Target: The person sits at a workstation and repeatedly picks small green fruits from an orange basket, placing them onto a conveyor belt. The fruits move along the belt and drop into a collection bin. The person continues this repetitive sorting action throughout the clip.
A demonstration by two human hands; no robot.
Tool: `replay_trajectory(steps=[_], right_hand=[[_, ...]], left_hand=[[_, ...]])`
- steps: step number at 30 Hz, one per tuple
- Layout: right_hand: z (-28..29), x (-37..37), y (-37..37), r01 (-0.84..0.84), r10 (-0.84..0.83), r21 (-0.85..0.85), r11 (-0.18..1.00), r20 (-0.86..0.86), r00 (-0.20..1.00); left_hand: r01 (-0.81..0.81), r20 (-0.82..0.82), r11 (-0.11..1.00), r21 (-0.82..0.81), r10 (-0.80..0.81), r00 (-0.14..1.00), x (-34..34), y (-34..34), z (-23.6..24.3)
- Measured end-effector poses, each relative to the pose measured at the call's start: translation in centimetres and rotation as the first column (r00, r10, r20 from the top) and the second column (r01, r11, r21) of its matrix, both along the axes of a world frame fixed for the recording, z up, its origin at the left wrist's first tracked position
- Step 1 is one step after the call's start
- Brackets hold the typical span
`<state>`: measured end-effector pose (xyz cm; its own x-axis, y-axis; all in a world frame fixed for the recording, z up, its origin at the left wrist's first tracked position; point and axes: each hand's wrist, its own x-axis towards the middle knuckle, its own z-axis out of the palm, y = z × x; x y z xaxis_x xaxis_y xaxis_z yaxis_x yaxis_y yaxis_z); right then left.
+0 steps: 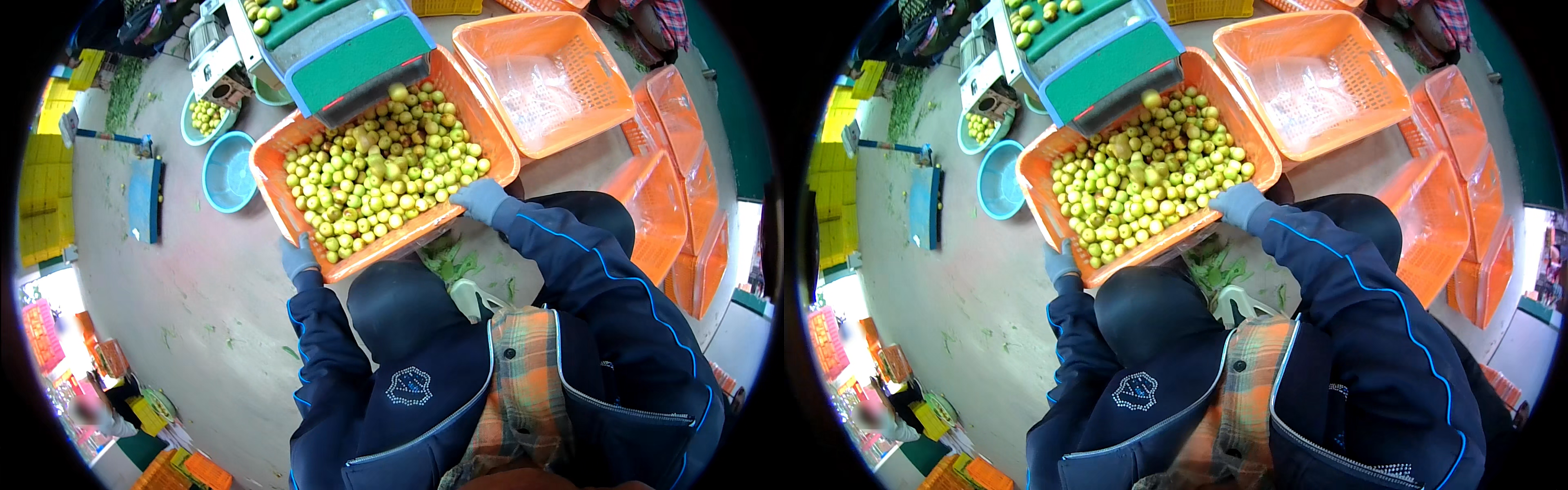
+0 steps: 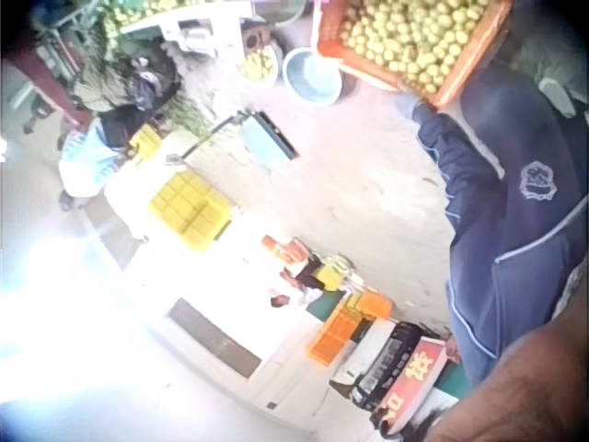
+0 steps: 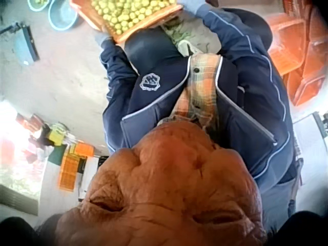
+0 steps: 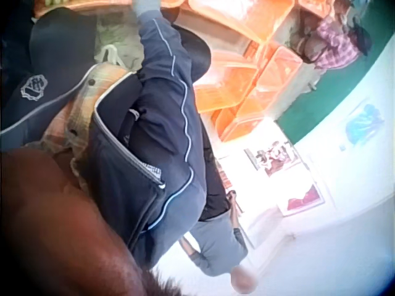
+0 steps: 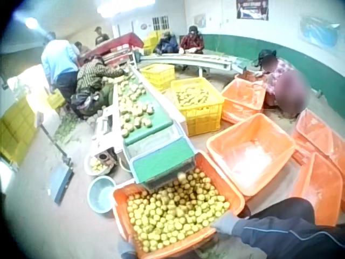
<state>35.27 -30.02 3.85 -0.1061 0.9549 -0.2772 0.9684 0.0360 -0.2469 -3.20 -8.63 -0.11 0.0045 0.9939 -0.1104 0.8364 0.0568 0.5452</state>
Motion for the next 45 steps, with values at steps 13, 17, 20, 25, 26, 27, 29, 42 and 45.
replay_trajectory(steps=[13, 17, 20, 25, 26, 27, 29, 42, 45], right_hand=[[4.4, -0.8, 0.7, 0.042, -0.098, -0.187, 0.981, -0.305, 0.947], [3.3, 7.3, 5.5, 0.85, -0.693, 0.229, 0.475, -0.498, 0.521], [2.3, 14.2, 4.6, 0.907, -0.872, 0.04, 0.418, -0.262, 0.414], [-1.2, 15.1, 2.2, 0.788, -0.846, -0.351, 0.505, -0.018, 0.533], [-1.5, 15.0, 1.7, 0.8, -0.871, -0.359, 0.481, -0.093, 0.482], [-1.9, 14.8, 1.1, 0.806, -0.878, -0.367, 0.464, -0.066, 0.475], [-1.2, 13.5, 1.2, 0.783, -0.818, -0.318, 0.534, 0.041, 0.574], [0.8, 11.7, 2.7, 0.758, -0.781, -0.304, 0.576, 0.068, 0.621], [1.1, 12.0, 2.0, 0.75, -0.765, -0.292, 0.593, 0.084, 0.638]], left_hand=[[-0.013, 0.002, 1.0, -0.016, 0.013, 1.0, 0.0, 0.7, 1.6], [-0.019, -0.07, 0.999, 0.036, 0.021, 0.997, -2.1, 0.9, 0.7], [-0.002, -0.045, 0.999, 0.045, 0.004, 0.999, -1.5, 1.3, -0.3], [-0.035, -0.044, 0.999, 0.033, 0.037, 0.998, -1.1, 1.0, 0.5], [-0.039, -0.04, 0.999, 0.033, 0.041, 0.998, -0.7, 1.0, 0.2], [-0.039, 0.016, 0.999, 0.005, 0.039, 0.999, -0.4, 0.9, -0.1], [-0.052, 0.107, 0.998, -0.041, 0.056, 0.993, -0.8, 0.7, 0.4], [-0.102, -0.028, 0.995, 0.025, 0.102, 0.994, -1.1, -0.6, 1.2], [-0.121, 0.023, 0.992, -0.041, 0.122, 0.992, -0.8, -0.7, 1.3]])
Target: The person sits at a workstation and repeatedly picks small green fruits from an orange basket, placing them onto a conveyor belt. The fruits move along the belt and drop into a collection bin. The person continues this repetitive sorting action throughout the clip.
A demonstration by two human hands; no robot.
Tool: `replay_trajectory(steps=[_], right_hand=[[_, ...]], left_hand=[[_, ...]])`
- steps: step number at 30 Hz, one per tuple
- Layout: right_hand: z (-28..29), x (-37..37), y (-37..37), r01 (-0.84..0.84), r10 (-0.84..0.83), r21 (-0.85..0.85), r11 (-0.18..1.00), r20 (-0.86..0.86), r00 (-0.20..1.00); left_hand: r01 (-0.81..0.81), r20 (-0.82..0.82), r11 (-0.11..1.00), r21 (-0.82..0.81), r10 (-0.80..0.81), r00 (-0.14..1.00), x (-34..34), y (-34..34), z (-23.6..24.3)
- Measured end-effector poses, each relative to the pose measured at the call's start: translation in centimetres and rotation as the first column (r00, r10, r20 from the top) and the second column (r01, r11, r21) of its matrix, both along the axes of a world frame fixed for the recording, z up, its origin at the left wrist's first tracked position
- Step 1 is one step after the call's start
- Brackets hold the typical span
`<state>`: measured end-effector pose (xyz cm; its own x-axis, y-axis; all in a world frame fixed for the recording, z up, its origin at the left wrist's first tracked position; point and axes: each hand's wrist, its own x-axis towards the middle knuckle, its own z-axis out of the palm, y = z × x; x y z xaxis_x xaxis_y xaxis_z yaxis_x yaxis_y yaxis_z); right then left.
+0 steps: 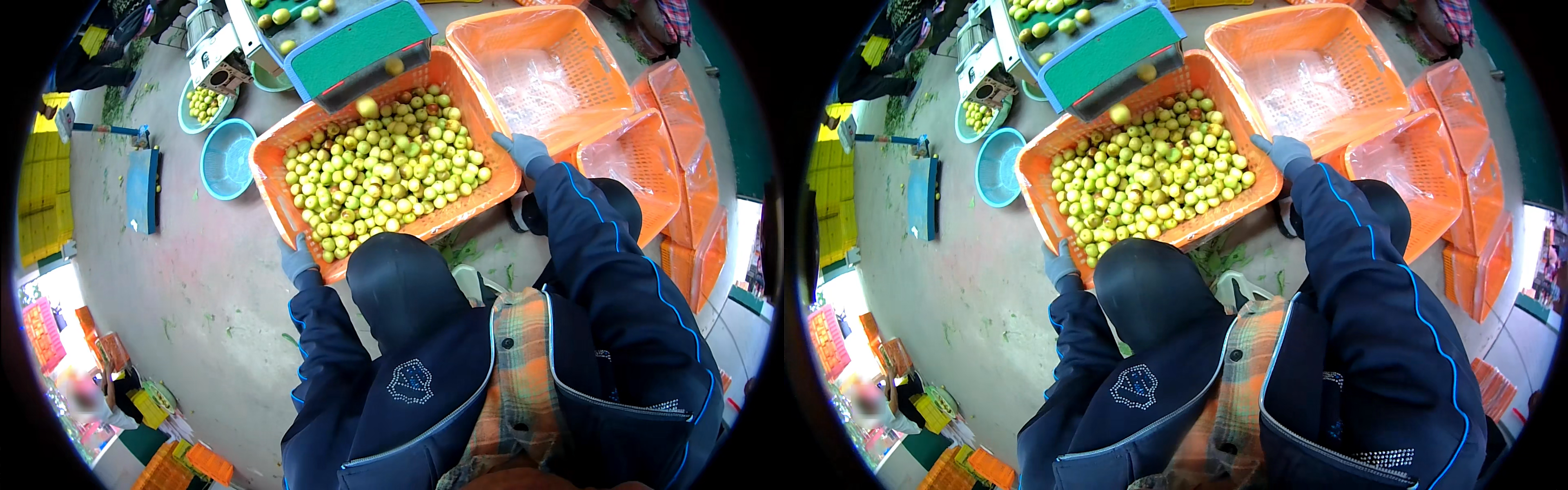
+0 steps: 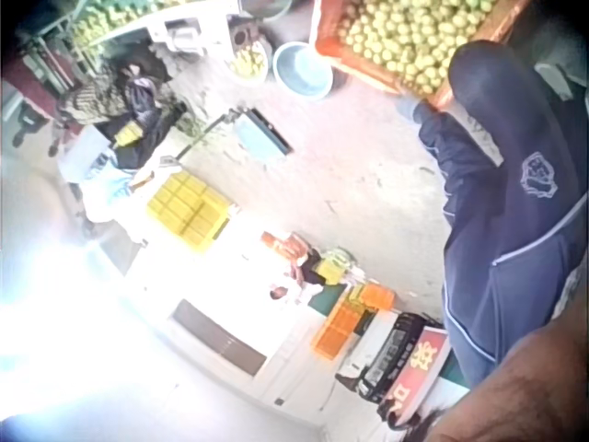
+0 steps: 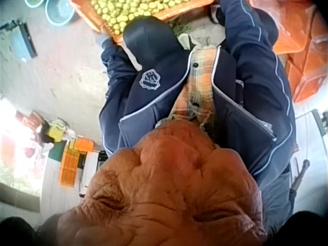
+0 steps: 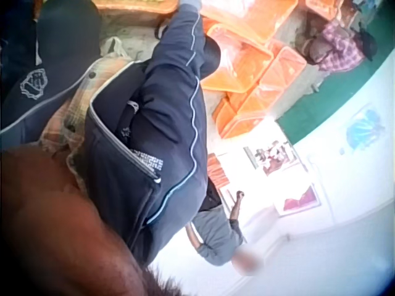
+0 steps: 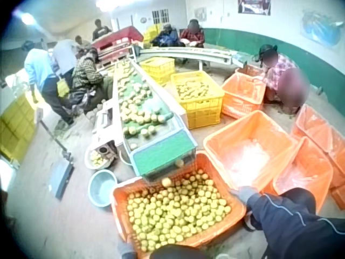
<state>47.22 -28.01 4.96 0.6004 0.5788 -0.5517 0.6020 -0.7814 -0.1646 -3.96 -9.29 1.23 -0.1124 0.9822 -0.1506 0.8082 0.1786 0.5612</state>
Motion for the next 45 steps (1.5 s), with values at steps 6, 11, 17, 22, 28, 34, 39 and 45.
replay_trajectory(steps=[6, 11, 17, 22, 28, 34, 39, 45], right_hand=[[-0.8, 0.4, -1.1, 0.028, -0.028, 0.007, 1.0, 0.015, 0.999], [-0.1, 1.1, -1.4, 0.104, -0.109, -0.073, 0.992, -0.076, 0.991], [-0.2, 0.3, -5.1, -0.138, 0.143, -0.126, 0.982, 0.03, 0.989], [-0.2, 0.2, -5.3, 0.0, -0.002, 0.025, 1.0, 0.078, 0.997], [1.7, -7.1, 1.5, -0.138, 0.162, 0.745, 0.653, 0.041, 0.986], [-5.2, -9.3, 9.2, -0.667, 0.594, 0.353, 0.656, 0.303, 0.745], [-5.6, -10.4, 11.7, -0.718, 0.689, 0.101, 0.689, 0.215, 0.692], [-7.2, -9.7, 9.2, -0.646, 0.64, 0.135, 0.752, 0.087, 0.763]], left_hand=[[0.028, -0.01, 0.998, 0.061, -0.027, 1.0, 0.6, -0.1, 0.1], [0.01, -0.072, 1.0, 0.007, -0.009, 0.997, 0.3, 0.2, 0.2], [0.018, -0.068, 1.0, 0.006, -0.018, 0.998, 0.2, 0.0, -0.5], [0.019, -0.105, 1.0, 0.002, -0.019, 0.994, 0.6, 0.1, -0.5], [0.01, -0.077, 0.999, 0.037, -0.007, 0.997, -0.7, 0.1, -0.4], [0.02, -0.15, 1.0, 0.002, -0.019, 0.989, 0.1, 0.6, -1.0], [0.021, -0.167, 1.0, 0.015, -0.018, 0.986, -0.4, 0.3, -0.6], [-0.014, -0.134, 1.0, -0.018, 0.012, 0.991, 1.1, 0.4, 0.4]])
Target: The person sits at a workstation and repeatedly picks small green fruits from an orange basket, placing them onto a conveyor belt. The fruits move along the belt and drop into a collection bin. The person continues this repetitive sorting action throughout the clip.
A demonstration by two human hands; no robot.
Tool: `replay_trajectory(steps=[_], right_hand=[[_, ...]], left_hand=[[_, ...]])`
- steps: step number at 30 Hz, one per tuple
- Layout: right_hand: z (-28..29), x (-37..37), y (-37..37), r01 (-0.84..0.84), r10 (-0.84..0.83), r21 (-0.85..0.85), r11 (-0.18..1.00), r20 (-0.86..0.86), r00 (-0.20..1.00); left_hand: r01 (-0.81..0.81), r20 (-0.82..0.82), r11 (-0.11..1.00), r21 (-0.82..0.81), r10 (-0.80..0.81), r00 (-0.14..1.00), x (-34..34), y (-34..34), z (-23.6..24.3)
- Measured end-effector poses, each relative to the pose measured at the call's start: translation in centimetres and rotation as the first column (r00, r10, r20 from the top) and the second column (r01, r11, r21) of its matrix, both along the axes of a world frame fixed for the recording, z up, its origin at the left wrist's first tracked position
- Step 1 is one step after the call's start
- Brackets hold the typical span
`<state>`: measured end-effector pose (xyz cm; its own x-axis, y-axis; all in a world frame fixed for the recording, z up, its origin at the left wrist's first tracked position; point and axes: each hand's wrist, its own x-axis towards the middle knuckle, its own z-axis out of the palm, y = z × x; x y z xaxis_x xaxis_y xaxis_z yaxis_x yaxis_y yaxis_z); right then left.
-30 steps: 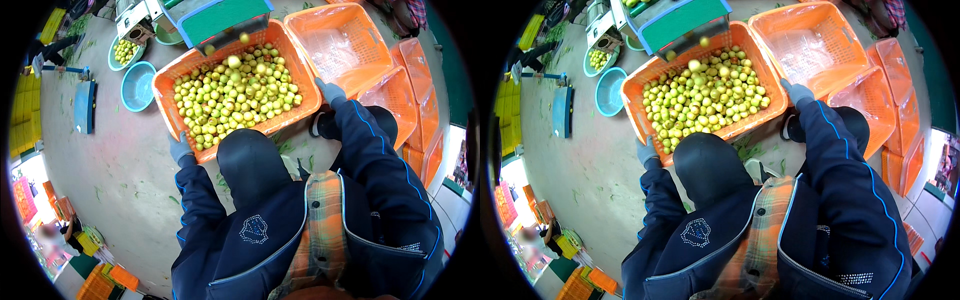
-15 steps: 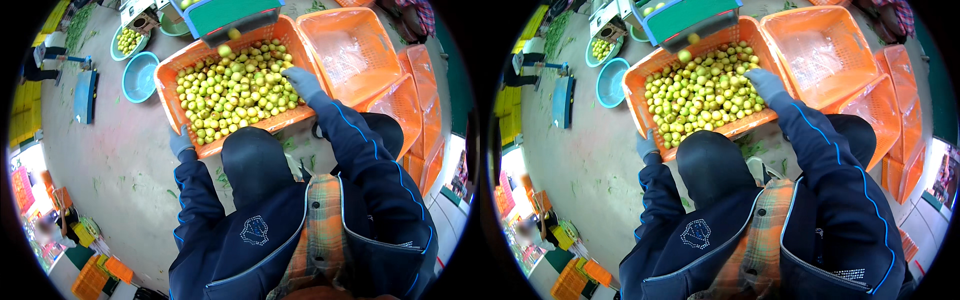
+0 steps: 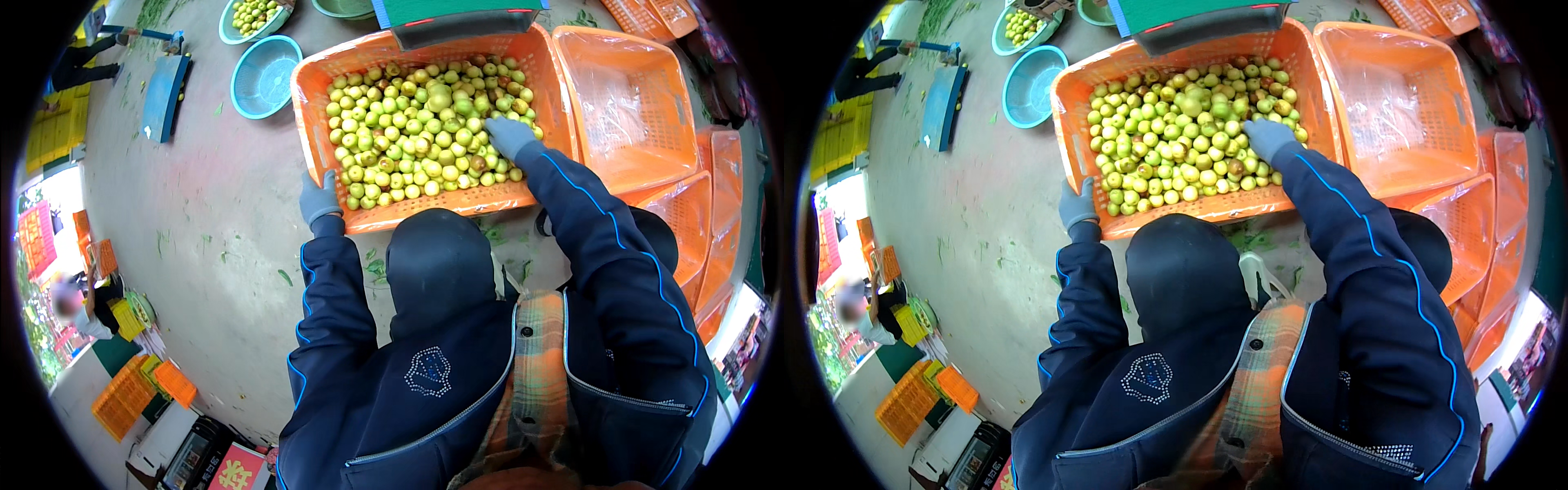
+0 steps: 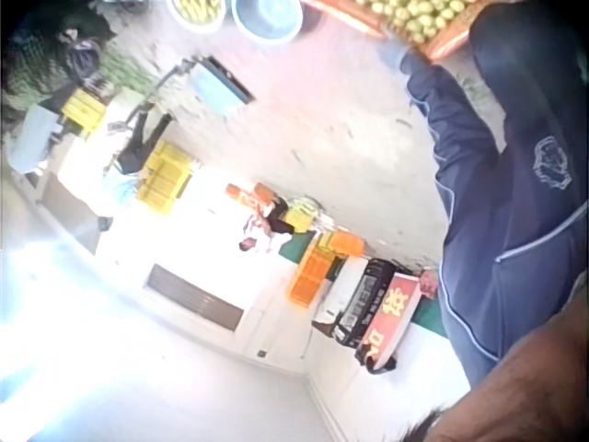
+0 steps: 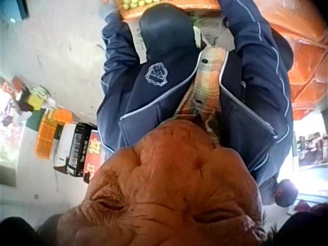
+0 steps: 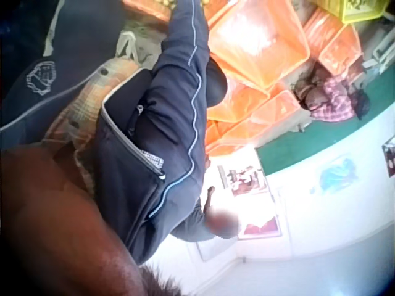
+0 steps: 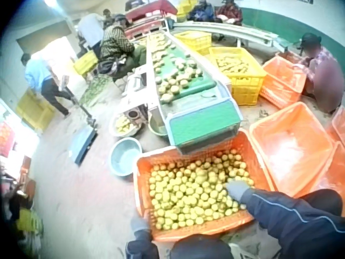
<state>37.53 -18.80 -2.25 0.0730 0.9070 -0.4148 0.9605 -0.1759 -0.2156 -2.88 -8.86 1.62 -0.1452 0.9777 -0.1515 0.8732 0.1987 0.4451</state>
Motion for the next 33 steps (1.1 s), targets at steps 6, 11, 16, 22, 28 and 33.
replay_trajectory(steps=[6, 11, 16, 22, 28, 33], right_hand=[[0.0, 0.5, -4.4, 0.57, -0.495, 0.025, 0.821, -0.465, 0.734], [3.2, -2.1, -3.6, 0.656, -0.486, 0.063, 0.752, -0.619, 0.617], [0.6, -3.3, -0.7, 0.451, -0.363, 0.127, 0.884, -0.423, 0.83], [0.7, -4.1, 1.6, 0.389, -0.373, -0.014, 0.921, -0.322, 0.87], [1.5, -5.9, 3.1, 0.347, -0.338, -0.035, 0.937, -0.339, 0.878], [1.0, -9.6, 7.0, 0.338, -0.339, -0.07, 0.939, -0.363, 0.868]], left_hand=[[0.047, -0.049, 0.997, 0.068, -0.044, 0.998, 0.0, 0.2, 0.4], [0.038, -0.001, 0.999, -0.007, -0.038, 0.999, 0.5, 1.7, 0.7], [0.007, -0.036, 0.998, -0.056, -0.009, 0.999, 0.7, 1.8, 1.1], [0.027, -0.142, 0.999, -0.035, -0.032, 0.989, 0.4, 1.9, 0.6], [0.05, -0.118, 0.998, -0.027, -0.053, 0.992, 0.5, 1.9, 0.3], [0.035, -0.165, 0.997, -0.071, -0.046, 0.985, 0.8, 2.1, 0.4]])
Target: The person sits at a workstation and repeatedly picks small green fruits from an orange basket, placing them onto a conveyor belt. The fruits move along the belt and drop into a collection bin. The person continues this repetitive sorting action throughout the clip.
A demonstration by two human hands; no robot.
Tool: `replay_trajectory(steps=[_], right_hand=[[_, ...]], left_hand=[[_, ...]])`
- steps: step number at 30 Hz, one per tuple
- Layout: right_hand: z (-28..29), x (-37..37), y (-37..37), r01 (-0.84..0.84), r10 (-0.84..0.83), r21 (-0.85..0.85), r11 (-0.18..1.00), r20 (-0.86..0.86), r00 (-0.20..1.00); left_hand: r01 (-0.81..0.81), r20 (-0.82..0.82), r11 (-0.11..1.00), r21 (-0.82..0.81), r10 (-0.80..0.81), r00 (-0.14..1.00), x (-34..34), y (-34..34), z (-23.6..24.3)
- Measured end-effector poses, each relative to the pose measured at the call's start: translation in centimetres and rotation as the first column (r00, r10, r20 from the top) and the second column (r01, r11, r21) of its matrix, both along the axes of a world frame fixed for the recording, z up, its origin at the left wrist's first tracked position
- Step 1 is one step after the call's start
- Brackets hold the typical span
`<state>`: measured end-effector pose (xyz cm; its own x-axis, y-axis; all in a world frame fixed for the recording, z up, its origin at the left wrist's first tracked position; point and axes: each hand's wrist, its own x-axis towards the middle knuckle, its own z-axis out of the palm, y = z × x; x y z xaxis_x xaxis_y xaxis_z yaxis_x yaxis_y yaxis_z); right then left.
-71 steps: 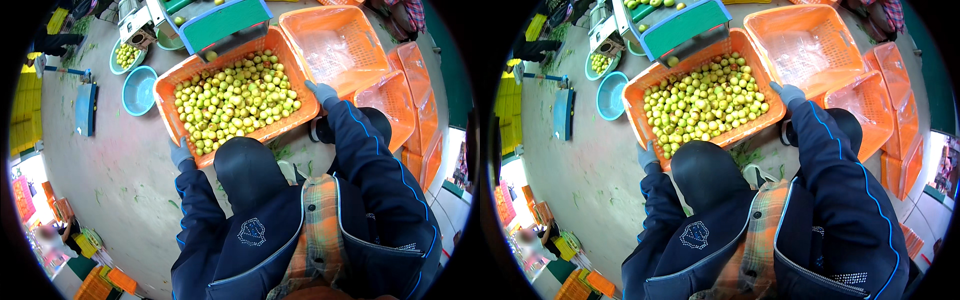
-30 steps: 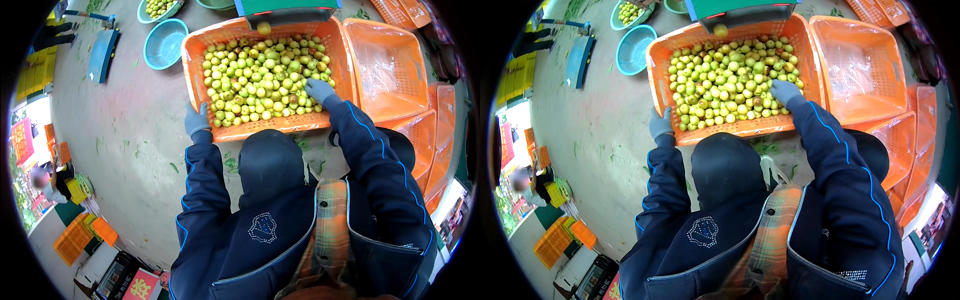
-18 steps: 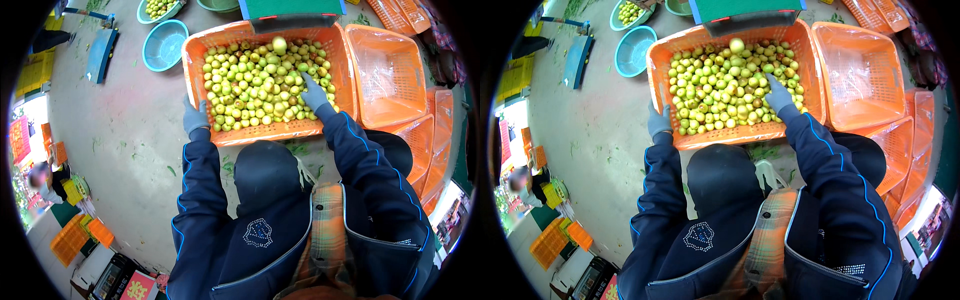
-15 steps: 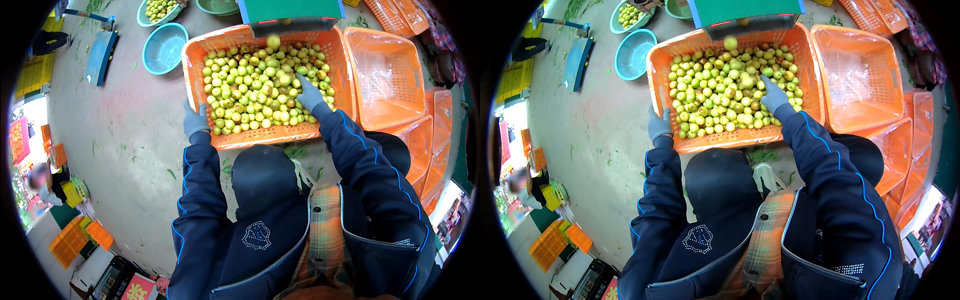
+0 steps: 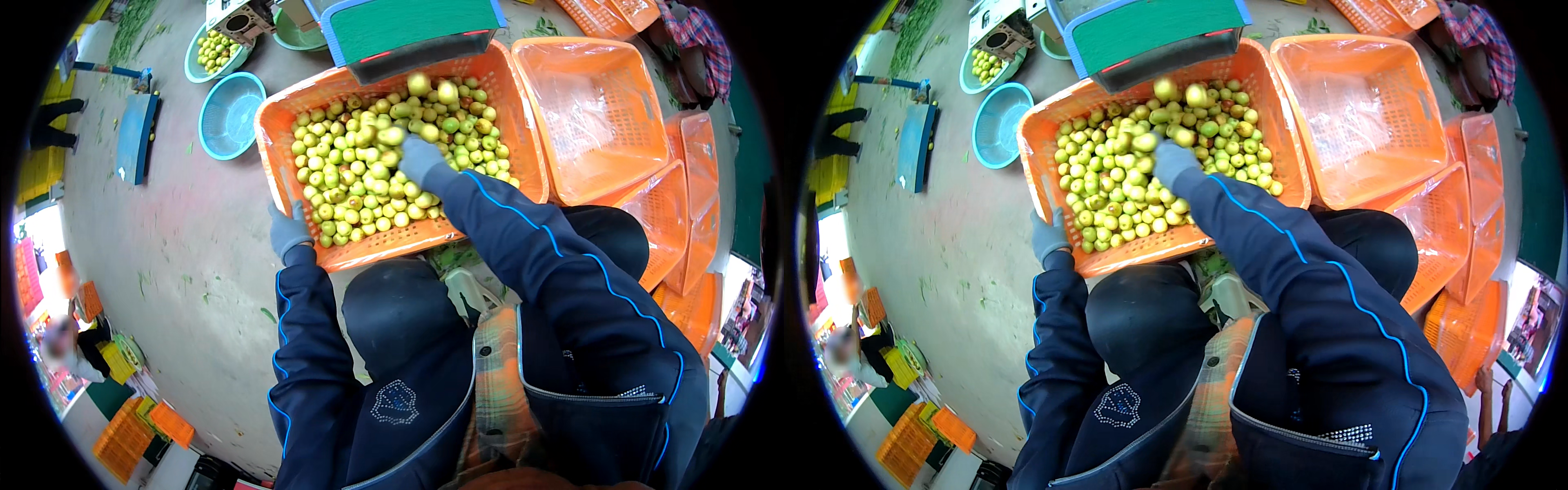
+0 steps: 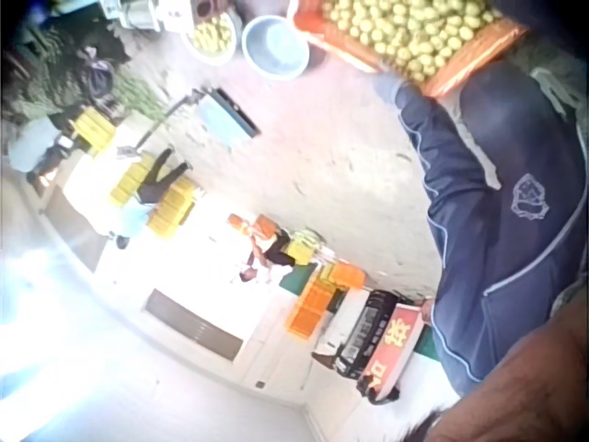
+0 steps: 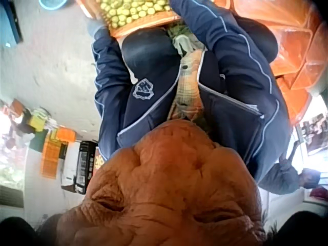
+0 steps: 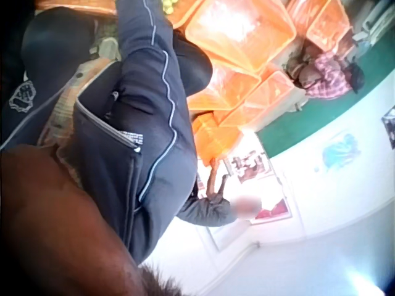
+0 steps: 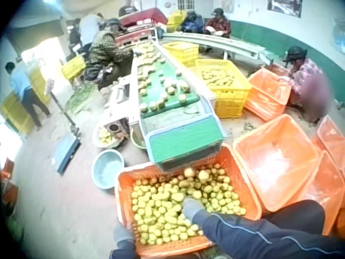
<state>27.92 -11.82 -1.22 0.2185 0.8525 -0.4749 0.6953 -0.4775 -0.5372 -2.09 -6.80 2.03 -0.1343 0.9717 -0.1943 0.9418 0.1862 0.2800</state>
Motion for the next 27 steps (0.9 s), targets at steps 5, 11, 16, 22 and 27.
replay_trajectory(steps=[5, 11, 16, 22, 27], right_hand=[[1.9, -5.1, 2.3, -0.216, 0.212, 0.166, 0.962, 0.043, 0.976], [5.3, -8.1, -2.6, -0.506, 0.497, 0.182, 0.843, 0.096, 0.862], [3.2, -5.6, -8.4, -0.552, 0.576, 0.297, 0.779, 0.008, 0.817], [2.3, -2.3, -11.6, -0.452, 0.511, 0.444, 0.773, -0.013, 0.86], [2.4, 3.2, -15.2, 0.121, 0.052, 0.412, 0.903, -0.385, 0.922]], left_hand=[[0.004, -0.014, 1.0, 0.018, -0.004, 1.0, 0.0, 0.0, -0.4], [-0.038, 0.002, 0.999, 0.018, 0.038, 0.999, 0.1, -0.1, 0.3], [-0.029, -0.01, 0.999, 0.024, 0.029, 1.0, -0.2, 0.0, -0.1], [0.013, -0.037, 1.0, 0.007, -0.013, 0.999, 0.1, 0.0, -0.2], [0.032, -0.068, 0.998, 0.048, -0.029, 0.997, -0.4, 0.1, -0.4]])
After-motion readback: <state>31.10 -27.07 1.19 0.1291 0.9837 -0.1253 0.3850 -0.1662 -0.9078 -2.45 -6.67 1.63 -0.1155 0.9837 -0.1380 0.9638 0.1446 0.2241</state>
